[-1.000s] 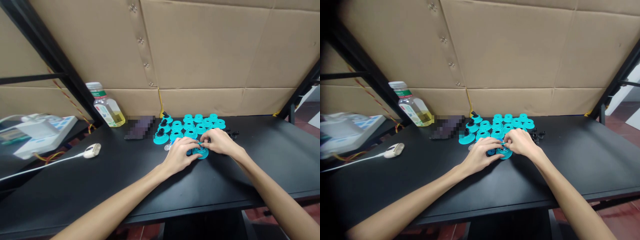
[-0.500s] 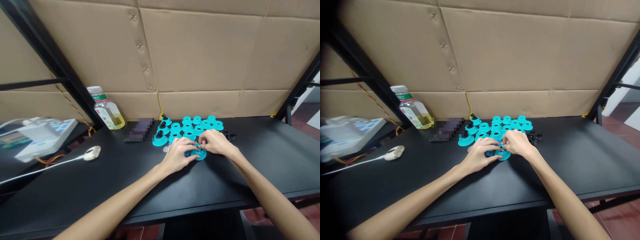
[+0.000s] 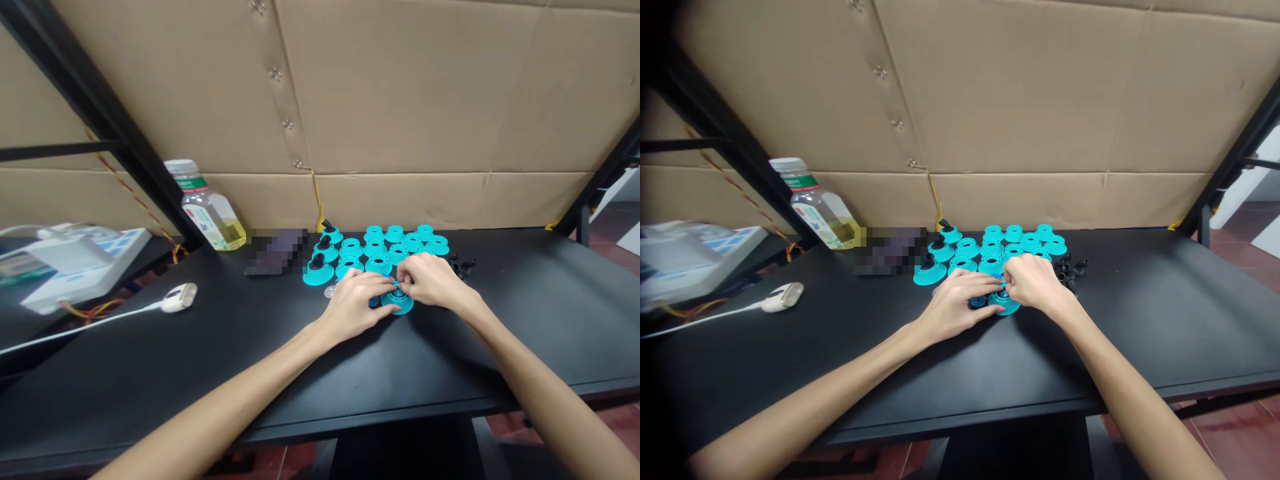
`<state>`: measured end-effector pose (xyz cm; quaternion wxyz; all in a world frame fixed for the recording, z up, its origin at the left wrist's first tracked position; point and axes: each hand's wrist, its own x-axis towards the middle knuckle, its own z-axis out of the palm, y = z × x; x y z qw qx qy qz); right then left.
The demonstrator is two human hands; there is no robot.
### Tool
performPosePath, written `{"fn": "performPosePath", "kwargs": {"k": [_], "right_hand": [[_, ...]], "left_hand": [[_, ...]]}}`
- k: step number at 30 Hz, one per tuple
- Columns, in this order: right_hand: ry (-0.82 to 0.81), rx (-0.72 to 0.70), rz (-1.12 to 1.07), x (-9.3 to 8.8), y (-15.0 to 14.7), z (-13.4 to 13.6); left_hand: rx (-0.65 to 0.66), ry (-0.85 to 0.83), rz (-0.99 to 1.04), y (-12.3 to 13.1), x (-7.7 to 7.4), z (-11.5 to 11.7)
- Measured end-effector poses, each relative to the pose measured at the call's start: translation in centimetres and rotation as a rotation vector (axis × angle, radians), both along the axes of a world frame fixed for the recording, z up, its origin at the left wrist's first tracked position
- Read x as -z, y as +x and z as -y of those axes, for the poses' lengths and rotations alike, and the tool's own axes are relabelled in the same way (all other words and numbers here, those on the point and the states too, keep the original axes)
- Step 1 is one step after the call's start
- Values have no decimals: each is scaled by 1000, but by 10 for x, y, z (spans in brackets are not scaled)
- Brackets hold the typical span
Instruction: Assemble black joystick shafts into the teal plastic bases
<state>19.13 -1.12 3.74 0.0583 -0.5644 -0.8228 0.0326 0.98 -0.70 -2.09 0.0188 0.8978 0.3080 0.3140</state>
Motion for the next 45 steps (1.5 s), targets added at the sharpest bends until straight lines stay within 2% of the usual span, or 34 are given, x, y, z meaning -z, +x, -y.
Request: {"fn": "performPosePath", "kwargs": {"k": [11, 16, 22, 28, 33, 45], "right_hand": [[-93, -11, -65, -12, 9, 6], [-97, 9, -20, -12, 7, 6], [-101, 15, -44, -11, 7, 6], [-116, -11, -120, -10, 12, 5], [-283, -75, -203, -9, 14, 3], [-235, -48, -205, -6, 12, 1]], "left_hand": [[28, 21, -57, 0, -2, 0], [43, -12, -55, 1, -4, 0], [24, -185, -26, -1, -5, 1], [18, -351, -45, -4, 1, 0], [43, -333, -48, -4, 8, -2], [73, -269, -51, -3, 6, -1]]}}
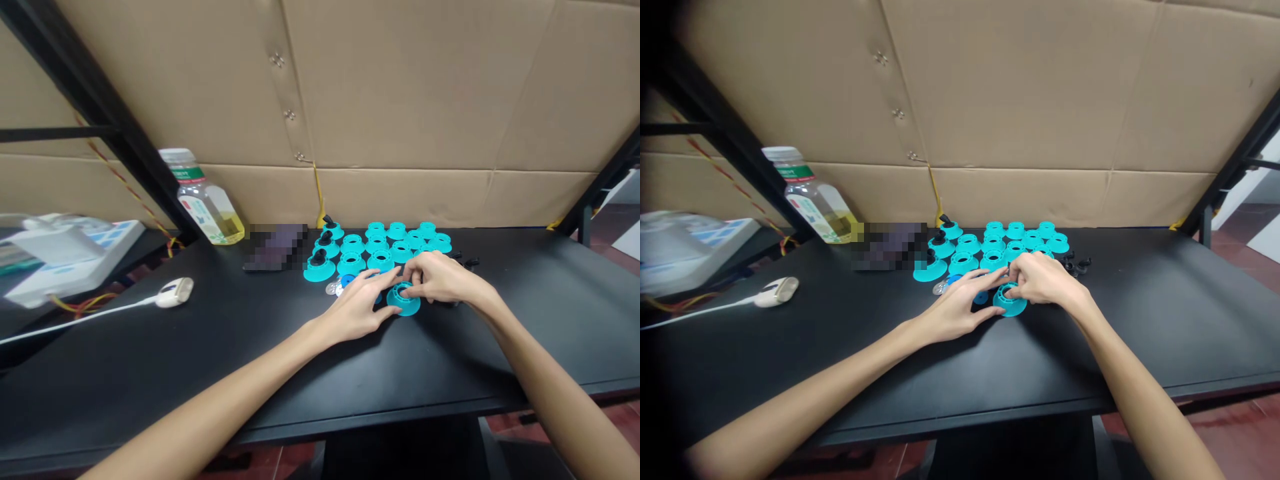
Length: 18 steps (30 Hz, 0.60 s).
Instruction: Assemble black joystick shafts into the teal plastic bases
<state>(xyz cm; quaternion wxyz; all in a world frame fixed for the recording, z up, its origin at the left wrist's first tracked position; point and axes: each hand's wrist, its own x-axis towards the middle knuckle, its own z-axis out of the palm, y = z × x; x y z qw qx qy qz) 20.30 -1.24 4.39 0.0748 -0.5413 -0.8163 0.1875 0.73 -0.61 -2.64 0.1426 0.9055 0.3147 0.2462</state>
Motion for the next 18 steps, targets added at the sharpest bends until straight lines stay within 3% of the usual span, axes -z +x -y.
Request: {"fn": "performPosePath", "kwargs": {"k": [7, 18], "right_hand": [[7, 98, 20, -1, -6, 1], [43, 106, -20, -1, 1, 3]], "left_hand": [[-4, 59, 17, 3, -4, 5], [-49, 148, 7, 9, -9, 18]]}}
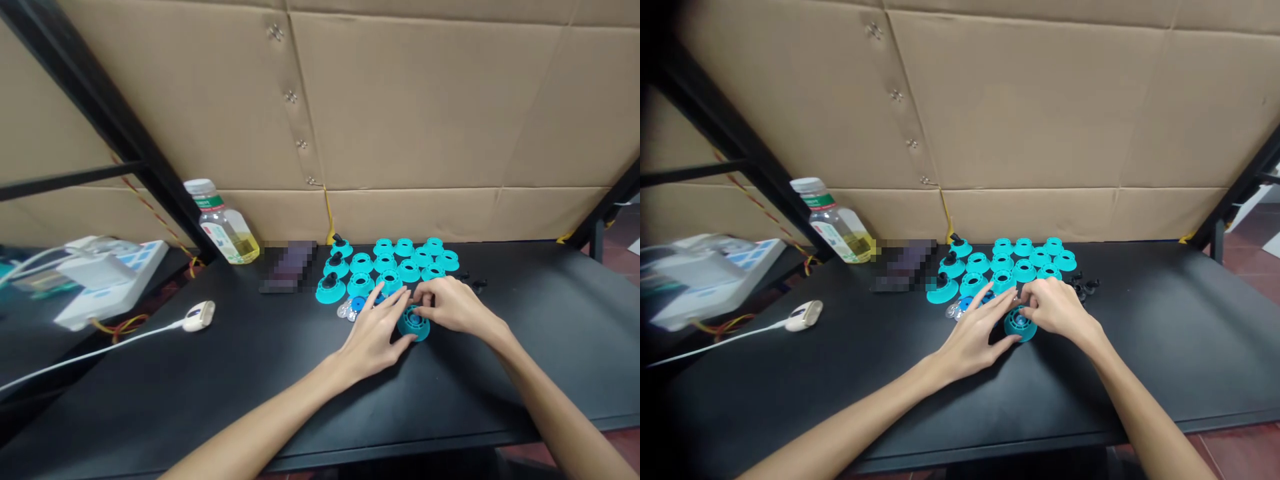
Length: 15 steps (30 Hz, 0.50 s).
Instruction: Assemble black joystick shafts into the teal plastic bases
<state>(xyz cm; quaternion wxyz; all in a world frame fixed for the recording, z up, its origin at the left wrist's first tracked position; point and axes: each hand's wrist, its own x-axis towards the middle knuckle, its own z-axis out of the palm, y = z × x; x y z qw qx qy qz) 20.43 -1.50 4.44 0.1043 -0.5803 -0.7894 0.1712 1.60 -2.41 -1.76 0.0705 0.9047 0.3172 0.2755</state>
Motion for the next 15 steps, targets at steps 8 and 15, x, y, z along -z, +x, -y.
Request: {"fn": "performPosePath", "kwargs": {"k": [8, 15], "right_hand": [[-30, 43, 81, 0, -11, 0], [-91, 147, 88, -2, -25, 3]], "left_hand": [[-1, -43, 121, 0, 5, -2], [3, -128, 196, -4, 8, -1]]}}
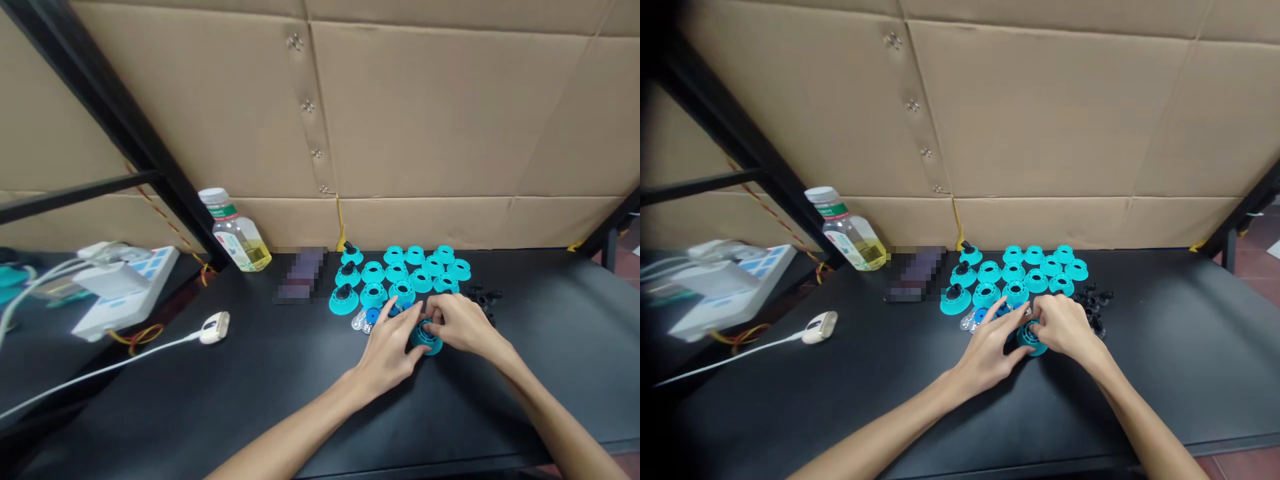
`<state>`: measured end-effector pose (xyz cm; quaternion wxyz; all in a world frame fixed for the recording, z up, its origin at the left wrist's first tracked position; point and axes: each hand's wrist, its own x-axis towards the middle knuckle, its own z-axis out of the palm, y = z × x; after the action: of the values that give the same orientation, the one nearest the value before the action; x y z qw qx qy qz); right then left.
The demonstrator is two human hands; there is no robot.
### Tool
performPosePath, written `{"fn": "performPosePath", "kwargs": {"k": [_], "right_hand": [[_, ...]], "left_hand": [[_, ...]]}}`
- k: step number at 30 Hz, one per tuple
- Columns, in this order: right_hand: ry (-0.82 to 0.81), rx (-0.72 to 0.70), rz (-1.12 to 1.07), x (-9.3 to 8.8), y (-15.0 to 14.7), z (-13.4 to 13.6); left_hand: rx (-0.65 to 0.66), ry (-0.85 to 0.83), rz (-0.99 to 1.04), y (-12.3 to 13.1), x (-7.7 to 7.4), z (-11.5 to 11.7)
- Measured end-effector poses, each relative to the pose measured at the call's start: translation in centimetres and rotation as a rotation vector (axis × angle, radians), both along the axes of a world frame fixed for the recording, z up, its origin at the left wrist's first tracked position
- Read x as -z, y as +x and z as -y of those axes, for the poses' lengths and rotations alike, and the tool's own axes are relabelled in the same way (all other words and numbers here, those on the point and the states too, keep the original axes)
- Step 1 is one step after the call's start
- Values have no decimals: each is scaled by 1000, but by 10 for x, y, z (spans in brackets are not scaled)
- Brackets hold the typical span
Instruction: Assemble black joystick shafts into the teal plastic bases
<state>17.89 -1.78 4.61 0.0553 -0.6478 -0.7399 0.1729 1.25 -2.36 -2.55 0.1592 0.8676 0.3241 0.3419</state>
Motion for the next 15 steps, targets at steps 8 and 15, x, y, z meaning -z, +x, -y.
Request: {"fn": "performPosePath", "kwargs": {"k": [8, 15], "right_hand": [[2, -36, -82, 4, 7, 5], [-61, -37, -179, 10, 10, -1]], "left_hand": [[51, -4, -57, -7, -1, -3], [68, -24, -44, -6, -2, -8]]}}
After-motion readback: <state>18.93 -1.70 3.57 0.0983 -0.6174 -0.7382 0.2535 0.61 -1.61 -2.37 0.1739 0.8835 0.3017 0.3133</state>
